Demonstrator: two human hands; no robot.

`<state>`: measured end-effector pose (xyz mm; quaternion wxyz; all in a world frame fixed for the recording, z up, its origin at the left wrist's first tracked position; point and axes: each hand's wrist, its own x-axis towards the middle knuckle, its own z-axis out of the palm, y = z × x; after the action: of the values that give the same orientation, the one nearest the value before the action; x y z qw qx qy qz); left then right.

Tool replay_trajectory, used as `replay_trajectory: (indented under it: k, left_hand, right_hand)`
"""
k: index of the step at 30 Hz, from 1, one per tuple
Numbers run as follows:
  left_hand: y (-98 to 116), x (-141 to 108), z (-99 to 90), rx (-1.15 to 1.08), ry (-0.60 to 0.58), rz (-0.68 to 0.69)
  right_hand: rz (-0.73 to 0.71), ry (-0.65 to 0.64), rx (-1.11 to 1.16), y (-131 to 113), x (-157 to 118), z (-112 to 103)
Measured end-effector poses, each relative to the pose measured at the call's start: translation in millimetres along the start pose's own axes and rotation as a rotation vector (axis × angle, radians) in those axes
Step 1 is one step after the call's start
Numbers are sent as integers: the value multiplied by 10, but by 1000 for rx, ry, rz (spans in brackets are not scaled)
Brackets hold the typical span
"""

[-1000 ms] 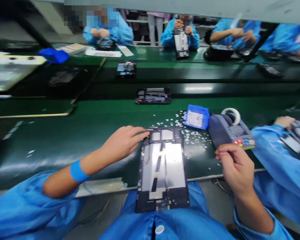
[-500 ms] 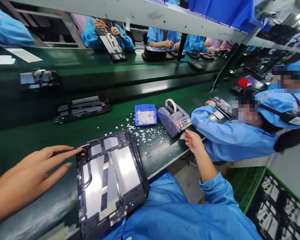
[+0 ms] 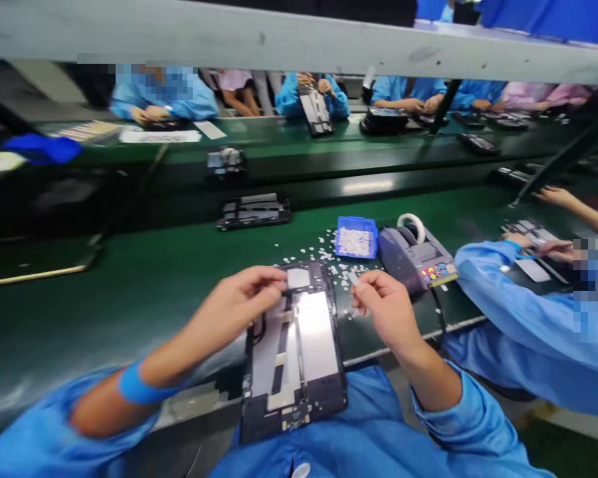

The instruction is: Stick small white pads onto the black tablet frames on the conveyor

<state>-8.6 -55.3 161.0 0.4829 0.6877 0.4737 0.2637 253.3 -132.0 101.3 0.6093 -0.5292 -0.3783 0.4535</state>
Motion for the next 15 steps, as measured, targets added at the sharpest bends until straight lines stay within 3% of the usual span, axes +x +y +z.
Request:
replay_trajectory:
  k: [3,7,11,13,15]
  left_hand:
    - [3,23,203,-352,-29,-16]
    - [-70,4,229,-604,111,-45]
    - [-223,-44,-57,-489,249,-22]
    - [-301,-87,-275,-307,279,39]
    - [-370,-133,-465,-25,229,130]
  right_hand:
    - [-55,-195,-109,-124,120,540]
    - [-121,-355,-224,-119,195,948]
    - [-248,-456,-417,-56,335,986]
    - [-445,-479,-607,-31,455,930]
    - [-688,-534,-821,-5,580,883]
